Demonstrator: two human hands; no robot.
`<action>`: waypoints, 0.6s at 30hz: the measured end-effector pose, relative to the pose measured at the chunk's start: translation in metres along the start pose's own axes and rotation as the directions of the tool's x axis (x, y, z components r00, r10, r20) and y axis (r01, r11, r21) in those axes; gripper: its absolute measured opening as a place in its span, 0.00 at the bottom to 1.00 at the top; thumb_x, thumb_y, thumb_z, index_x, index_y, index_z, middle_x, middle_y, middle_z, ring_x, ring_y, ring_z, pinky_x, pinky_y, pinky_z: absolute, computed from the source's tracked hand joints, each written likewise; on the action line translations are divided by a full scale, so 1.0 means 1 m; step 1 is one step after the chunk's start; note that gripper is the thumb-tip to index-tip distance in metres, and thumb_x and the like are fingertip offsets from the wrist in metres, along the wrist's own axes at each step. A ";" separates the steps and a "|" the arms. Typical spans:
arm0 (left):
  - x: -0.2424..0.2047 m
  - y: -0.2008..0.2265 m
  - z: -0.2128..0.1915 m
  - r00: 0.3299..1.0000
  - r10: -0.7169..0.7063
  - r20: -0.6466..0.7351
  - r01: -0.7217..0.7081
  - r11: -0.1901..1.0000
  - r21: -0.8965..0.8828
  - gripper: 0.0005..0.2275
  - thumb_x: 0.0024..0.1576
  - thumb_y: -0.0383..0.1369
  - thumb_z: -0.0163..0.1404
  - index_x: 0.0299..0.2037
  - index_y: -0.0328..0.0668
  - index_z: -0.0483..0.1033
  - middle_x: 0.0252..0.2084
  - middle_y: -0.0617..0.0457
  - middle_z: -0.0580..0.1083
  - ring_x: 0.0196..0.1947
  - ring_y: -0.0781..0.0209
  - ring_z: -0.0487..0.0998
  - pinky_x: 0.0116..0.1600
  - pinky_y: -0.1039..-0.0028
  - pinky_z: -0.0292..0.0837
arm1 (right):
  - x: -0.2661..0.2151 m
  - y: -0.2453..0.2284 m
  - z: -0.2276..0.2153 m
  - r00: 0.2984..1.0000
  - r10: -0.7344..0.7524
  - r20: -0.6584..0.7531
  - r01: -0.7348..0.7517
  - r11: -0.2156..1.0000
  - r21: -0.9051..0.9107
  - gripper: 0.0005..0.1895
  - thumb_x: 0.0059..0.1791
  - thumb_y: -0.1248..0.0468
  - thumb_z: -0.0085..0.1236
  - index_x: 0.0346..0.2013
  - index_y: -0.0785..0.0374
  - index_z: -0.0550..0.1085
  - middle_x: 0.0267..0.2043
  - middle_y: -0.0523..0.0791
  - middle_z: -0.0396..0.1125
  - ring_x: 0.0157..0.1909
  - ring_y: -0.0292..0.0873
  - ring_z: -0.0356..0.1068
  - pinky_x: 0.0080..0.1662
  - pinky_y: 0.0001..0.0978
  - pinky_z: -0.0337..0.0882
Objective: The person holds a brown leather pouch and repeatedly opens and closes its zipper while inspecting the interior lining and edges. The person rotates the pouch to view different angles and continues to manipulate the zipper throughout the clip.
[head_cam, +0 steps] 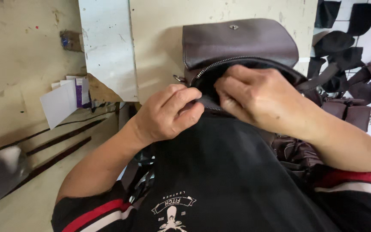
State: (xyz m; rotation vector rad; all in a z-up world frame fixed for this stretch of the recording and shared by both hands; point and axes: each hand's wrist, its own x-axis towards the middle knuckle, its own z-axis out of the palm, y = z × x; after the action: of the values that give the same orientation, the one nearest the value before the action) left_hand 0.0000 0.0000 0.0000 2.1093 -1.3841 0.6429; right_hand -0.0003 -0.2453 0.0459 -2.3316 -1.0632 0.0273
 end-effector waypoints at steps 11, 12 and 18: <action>0.017 -0.006 -0.008 0.999 0.021 0.038 -0.025 0.995 0.099 0.12 0.59 0.16 0.45 0.39 0.47 0.76 0.40 0.50 0.70 0.34 0.59 0.67 0.35 0.76 0.73 | -0.031 0.009 -0.024 0.984 0.020 0.178 -0.044 0.990 0.132 0.11 0.54 0.65 0.52 0.45 0.72 0.75 0.42 0.52 0.71 0.40 0.52 0.74 0.42 0.42 0.76; 0.020 -0.006 -0.008 0.999 0.022 0.030 -0.026 0.993 0.116 0.15 0.55 0.14 0.44 0.37 0.49 0.77 0.39 0.51 0.69 0.32 0.60 0.65 0.33 0.76 0.72 | -0.033 0.009 -0.022 0.988 0.002 0.154 -0.022 0.992 0.125 0.10 0.55 0.66 0.50 0.45 0.71 0.74 0.43 0.52 0.71 0.40 0.52 0.73 0.42 0.41 0.75; 0.029 -0.011 -0.025 0.986 0.071 0.153 -0.100 0.976 0.193 0.05 0.64 0.20 0.53 0.39 0.38 0.80 0.45 0.51 0.77 0.38 0.58 0.70 0.38 0.73 0.67 | -0.030 0.004 -0.025 0.995 -0.032 0.096 0.015 0.985 0.170 0.11 0.54 0.68 0.53 0.45 0.76 0.76 0.41 0.54 0.71 0.40 0.51 0.74 0.45 0.40 0.77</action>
State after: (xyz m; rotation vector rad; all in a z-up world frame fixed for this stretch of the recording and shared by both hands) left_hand 0.0186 0.0004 0.0356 2.3040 -1.5536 0.7011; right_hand -0.0120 -0.2808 0.0585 -2.1839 -1.0914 0.2171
